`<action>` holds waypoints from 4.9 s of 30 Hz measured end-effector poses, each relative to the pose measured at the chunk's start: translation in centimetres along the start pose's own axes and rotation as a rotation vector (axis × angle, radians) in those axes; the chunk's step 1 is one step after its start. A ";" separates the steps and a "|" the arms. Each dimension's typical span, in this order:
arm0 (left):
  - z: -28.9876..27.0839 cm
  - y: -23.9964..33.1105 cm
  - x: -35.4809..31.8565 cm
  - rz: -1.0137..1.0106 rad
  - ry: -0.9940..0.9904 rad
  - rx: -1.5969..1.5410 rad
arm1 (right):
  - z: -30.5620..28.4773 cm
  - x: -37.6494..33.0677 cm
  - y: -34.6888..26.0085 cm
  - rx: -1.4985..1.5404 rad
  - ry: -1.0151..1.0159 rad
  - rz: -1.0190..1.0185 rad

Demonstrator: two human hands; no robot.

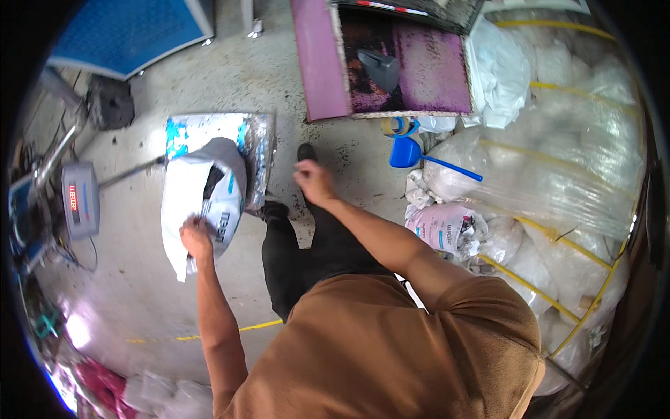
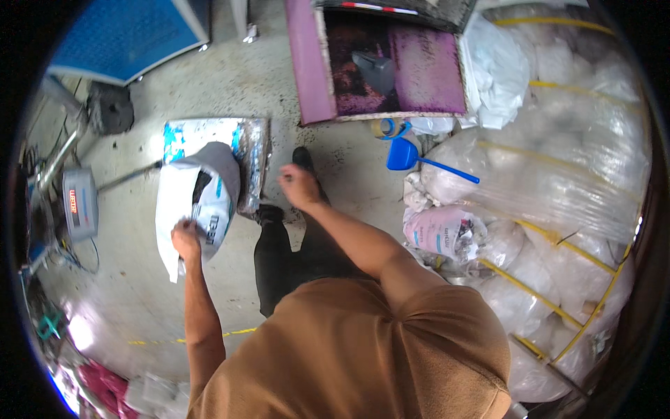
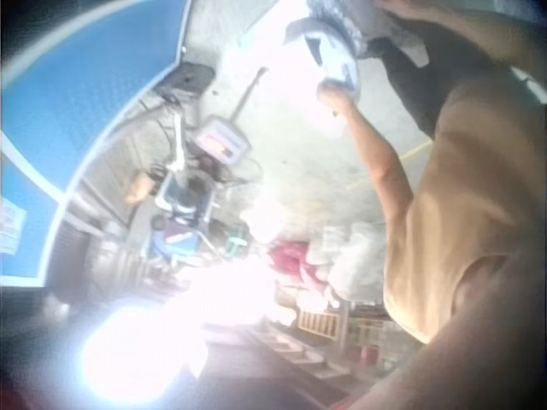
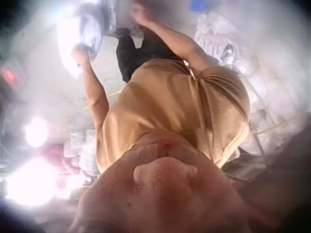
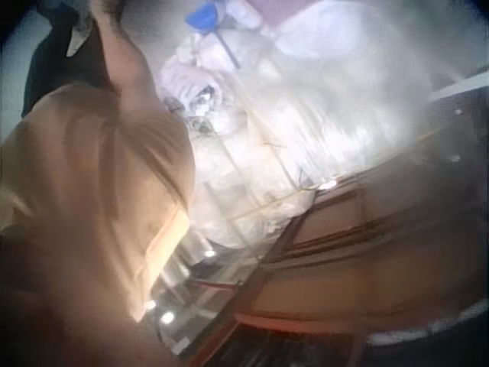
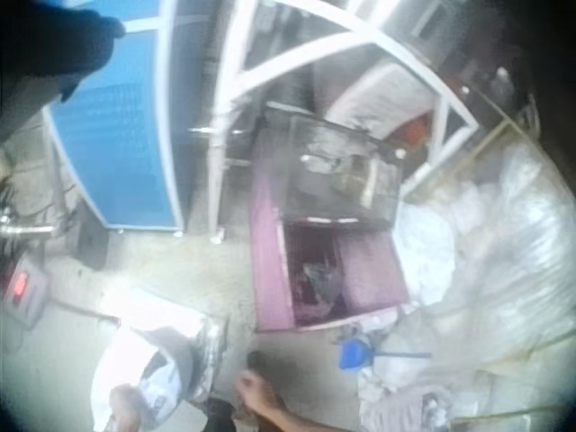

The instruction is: The person scoops dark granular material from a hopper into a white sack placed on a digital scale. After filling, they fold the sack closed, secure it with packing tape using a dispenser, and label the sealed sack with a red marker.

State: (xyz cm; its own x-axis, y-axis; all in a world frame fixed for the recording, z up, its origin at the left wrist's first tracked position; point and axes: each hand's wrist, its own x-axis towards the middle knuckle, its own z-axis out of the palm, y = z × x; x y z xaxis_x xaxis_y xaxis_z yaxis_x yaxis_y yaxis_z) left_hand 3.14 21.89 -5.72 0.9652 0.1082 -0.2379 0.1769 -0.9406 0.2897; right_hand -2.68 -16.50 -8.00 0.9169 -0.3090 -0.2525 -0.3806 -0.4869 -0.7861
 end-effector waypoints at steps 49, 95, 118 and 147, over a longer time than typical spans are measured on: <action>-1.9 -3.9 -7.8 0.013 -0.049 -0.266 | 23.9 -2.8 -25.6 -0.377 -0.265 -0.472; -2.7 -13.8 6.3 -0.130 -0.258 -0.286 | 26.8 -0.5 -29.1 -0.720 -0.547 -0.429; -0.4 -7.9 -1.0 -0.096 -0.098 -0.086 | 24.9 -1.9 -27.7 -0.695 -0.597 -0.443; 1.3 -0.2 -1.0 0.121 -0.035 -0.081 | 8.0 -15.8 -13.6 -0.584 -0.506 -0.281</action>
State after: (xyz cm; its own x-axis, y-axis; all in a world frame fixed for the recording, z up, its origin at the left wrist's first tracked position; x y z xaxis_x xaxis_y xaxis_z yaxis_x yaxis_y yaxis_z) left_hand 1.92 21.58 -6.74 0.9734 -0.0165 -0.2285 0.0764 -0.9169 0.3917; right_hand -11.08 1.53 2.20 0.8773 0.2255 -0.4236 -0.0021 -0.8809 -0.4733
